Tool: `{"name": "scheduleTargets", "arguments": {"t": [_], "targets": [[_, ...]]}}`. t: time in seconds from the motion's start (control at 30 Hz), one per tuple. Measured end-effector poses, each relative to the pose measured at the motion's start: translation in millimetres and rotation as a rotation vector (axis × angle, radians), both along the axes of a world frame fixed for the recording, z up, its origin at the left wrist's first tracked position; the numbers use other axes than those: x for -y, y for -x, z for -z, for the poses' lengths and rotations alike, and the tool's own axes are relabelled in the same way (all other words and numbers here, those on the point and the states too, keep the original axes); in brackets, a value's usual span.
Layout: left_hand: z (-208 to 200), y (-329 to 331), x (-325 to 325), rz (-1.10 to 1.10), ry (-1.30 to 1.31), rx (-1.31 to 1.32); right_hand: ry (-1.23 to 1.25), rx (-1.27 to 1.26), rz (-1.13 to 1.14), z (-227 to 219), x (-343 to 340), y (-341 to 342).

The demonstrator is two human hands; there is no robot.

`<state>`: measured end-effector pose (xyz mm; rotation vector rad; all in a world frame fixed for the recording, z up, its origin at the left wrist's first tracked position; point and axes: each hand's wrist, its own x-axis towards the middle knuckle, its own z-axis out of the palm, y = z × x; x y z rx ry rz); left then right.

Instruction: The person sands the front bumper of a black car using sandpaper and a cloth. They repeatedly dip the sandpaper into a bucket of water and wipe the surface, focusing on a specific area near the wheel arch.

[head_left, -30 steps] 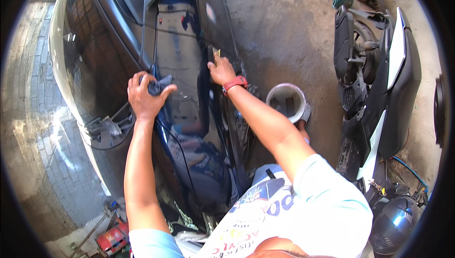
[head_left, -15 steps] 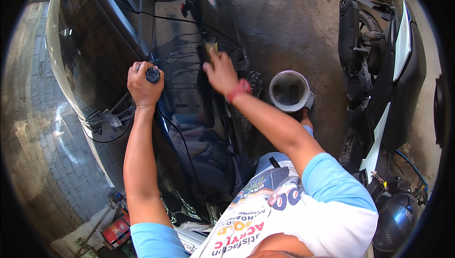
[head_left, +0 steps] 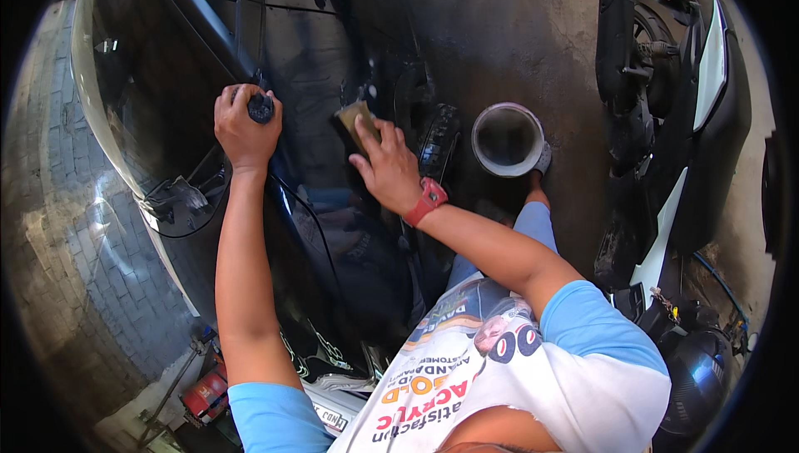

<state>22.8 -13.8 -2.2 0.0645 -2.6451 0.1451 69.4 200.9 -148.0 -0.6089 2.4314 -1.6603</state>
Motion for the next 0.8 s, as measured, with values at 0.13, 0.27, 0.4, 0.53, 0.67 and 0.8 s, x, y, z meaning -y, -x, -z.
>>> {"name": "scheduleTargets", "arguments": {"t": [0.13, 0.27, 0.4, 0.53, 0.67, 0.8], "targets": [[1, 3, -2, 0.014, 0.01, -0.015, 0.008, -0.011, 0.12, 30, 6, 24], [-2, 10, -5, 0.027, 0.046, -0.009, 0.018, 0.23, 0.106, 81, 22, 100], [2, 0, -1, 0.003, 0.039, -0.011, -0.026, 0.026, 0.046, 20, -6, -24], [5, 3, 0, 0.006, 0.033, -0.015, 0.047, 0.075, 0.11, 38, -4, 11], [-1, 11, -4, 0.016, 0.067, -0.002, 0.026, 0.313, 0.09, 58, 7, 81], [2, -2, 1, -0.013, 0.05, 0.004, 0.04, 0.16, 0.103, 51, 4, 19]]}}
